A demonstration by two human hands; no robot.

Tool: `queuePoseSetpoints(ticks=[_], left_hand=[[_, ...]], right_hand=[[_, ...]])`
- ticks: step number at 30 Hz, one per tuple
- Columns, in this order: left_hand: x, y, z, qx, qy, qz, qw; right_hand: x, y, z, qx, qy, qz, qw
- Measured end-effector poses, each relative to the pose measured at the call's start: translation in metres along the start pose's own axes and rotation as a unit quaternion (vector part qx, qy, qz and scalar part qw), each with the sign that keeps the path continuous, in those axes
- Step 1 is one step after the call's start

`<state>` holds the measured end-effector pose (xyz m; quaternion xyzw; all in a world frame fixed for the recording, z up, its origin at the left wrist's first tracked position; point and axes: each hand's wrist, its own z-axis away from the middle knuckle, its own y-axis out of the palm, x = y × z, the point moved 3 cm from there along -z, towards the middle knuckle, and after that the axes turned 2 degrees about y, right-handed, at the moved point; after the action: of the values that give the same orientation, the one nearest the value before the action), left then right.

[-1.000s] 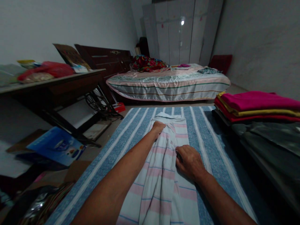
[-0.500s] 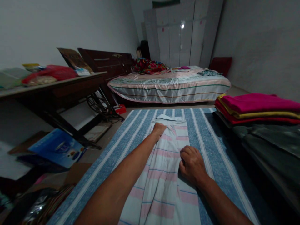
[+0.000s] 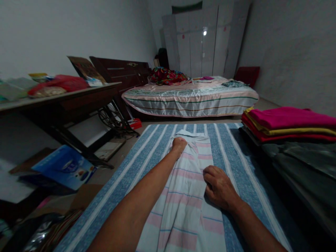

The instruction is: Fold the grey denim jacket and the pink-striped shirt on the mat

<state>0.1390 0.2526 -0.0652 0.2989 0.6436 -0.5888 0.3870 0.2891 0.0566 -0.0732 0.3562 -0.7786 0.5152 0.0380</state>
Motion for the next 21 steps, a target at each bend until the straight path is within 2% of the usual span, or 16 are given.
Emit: queuePoseSetpoints(ticks=[4, 7, 10, 12, 15, 18, 21], left_hand=[[0.002, 0.001, -0.002, 0.001, 0.013, -0.015, 1.000], [0.003, 0.002, -0.003, 0.003, 0.022, -0.025, 0.999], [0.004, 0.003, -0.004, 0.007, 0.025, -0.031, 0.999], [0.004, 0.004, -0.005, 0.010, 0.023, -0.034, 0.999], [0.003, 0.006, -0.007, 0.013, 0.019, -0.034, 0.999], [0.003, 0.006, -0.009, 0.011, 0.013, -0.029, 0.999], [0.003, 0.004, -0.009, 0.005, 0.004, -0.017, 1.000]], right_hand=[[-0.008, -0.001, 0.001, -0.016, -0.012, -0.034, 0.999], [-0.010, -0.005, 0.000, -0.072, -0.034, -0.060, 0.995], [0.004, -0.008, -0.002, -0.118, -0.068, -0.064, 0.989], [0.019, -0.005, -0.004, -0.104, -0.085, -0.055, 0.989], [0.036, 0.008, -0.005, -0.036, -0.064, -0.003, 0.997], [0.038, 0.021, -0.002, 0.021, -0.013, 0.047, 0.999], [0.034, 0.027, 0.001, 0.048, 0.016, 0.063, 0.997]])
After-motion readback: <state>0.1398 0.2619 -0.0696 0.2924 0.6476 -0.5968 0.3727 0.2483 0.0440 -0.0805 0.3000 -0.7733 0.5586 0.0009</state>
